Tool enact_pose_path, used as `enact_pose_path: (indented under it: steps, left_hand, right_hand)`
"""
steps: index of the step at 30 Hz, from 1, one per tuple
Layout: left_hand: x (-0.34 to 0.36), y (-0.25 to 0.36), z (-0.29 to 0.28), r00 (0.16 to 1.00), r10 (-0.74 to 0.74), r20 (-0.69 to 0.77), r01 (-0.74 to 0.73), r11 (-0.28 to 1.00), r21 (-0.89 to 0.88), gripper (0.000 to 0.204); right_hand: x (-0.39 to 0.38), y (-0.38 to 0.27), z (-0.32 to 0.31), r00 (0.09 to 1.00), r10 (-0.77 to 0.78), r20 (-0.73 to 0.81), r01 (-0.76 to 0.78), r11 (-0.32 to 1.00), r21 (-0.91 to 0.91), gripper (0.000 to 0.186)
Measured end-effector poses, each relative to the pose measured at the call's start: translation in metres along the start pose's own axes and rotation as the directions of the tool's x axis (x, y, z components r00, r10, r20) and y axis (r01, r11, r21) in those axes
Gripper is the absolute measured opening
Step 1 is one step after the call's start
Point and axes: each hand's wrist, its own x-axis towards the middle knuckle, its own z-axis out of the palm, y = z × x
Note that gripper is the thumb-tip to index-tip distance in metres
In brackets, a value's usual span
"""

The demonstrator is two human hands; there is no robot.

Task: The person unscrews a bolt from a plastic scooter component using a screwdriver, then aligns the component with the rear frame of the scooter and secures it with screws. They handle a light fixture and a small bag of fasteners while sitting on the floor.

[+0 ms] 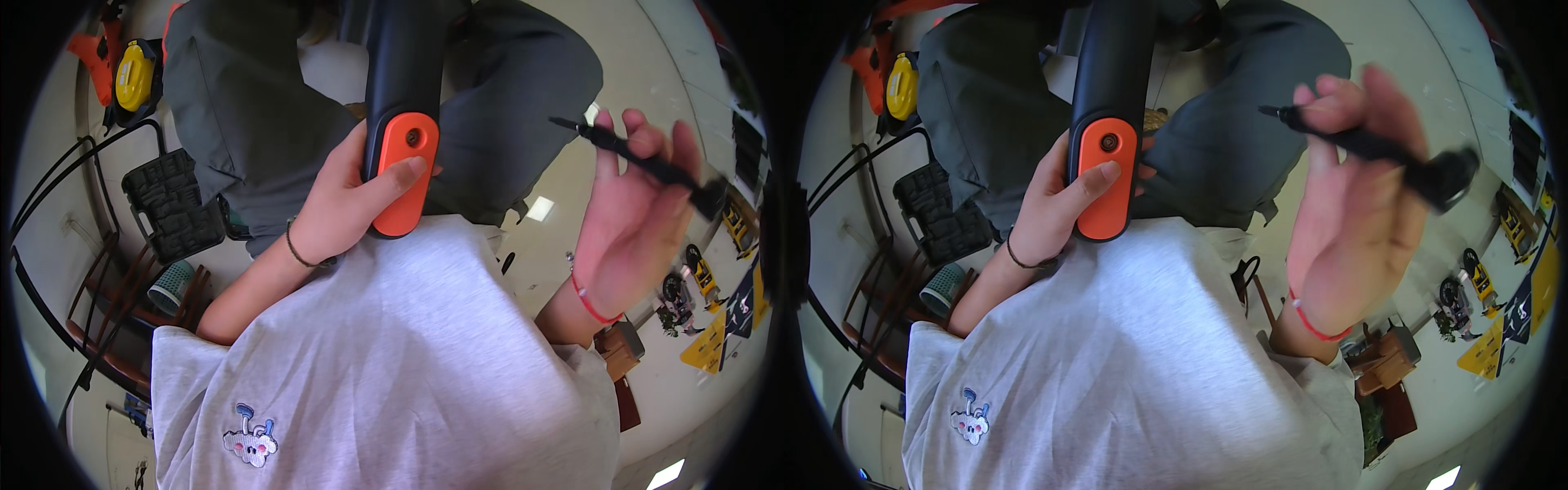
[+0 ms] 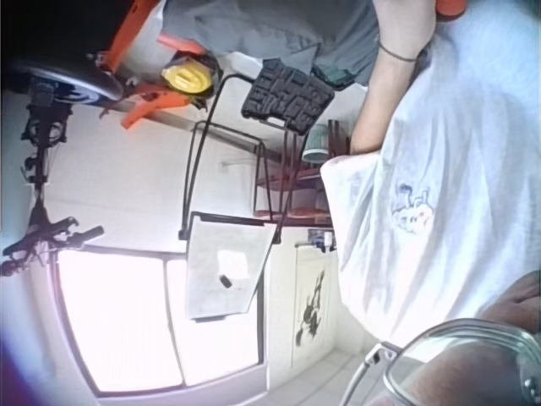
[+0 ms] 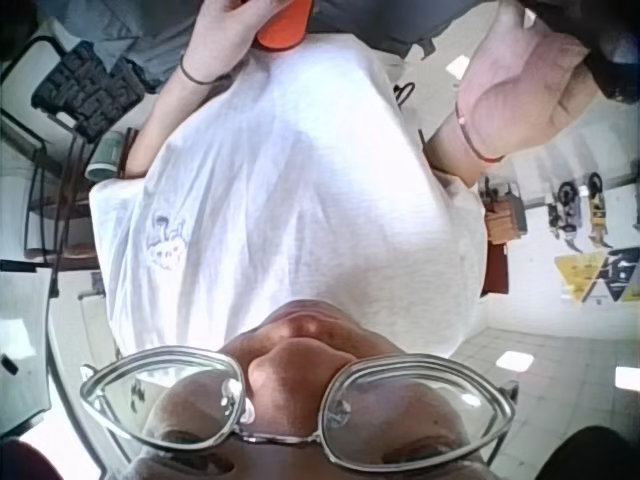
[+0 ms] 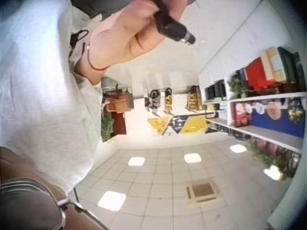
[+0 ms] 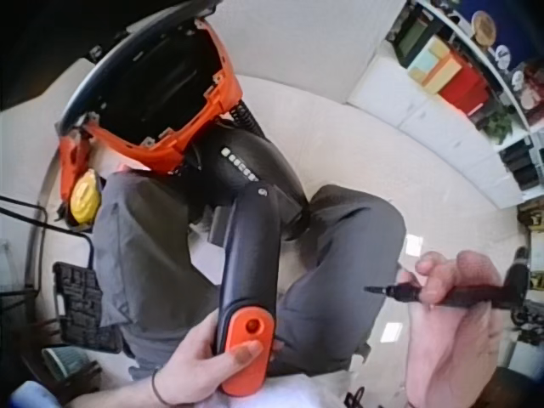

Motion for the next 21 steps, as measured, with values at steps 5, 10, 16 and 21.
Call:
enact_pose_path:
  steps: [5,10,16,21]
  left_hand:
    - [0.005,-0.001,0.002,0.998,-0.007,0.058,0.001,0.996,0.091,0.047]
    - [0.013,0.007,-0.01,0.996,-0.035,0.087,0.019,0.985,0.172,0.038]
    - [0.011,0.003,-0.009,0.996,-0.003,0.091,0.0,0.999,0.034,0.037]
    - [0.01,0.001,-0.012,0.995,0.015,0.102,-0.016,1.0,0.011,0.037]
  right_hand:
    - [0.001,-0.003,0.012,0.971,-0.047,0.234,0.062,0.997,-0.056,0.044]
    - [0.006,0.013,0.031,0.958,-0.04,0.284,0.053,0.998,-0.039,0.033]
    - [0.002,0.016,0.033,0.957,-0.026,0.289,0.014,0.999,0.045,0.03]
    - [-0.003,0.021,0.042,0.955,-0.035,0.296,0.042,0.999,-0.018,0.028]
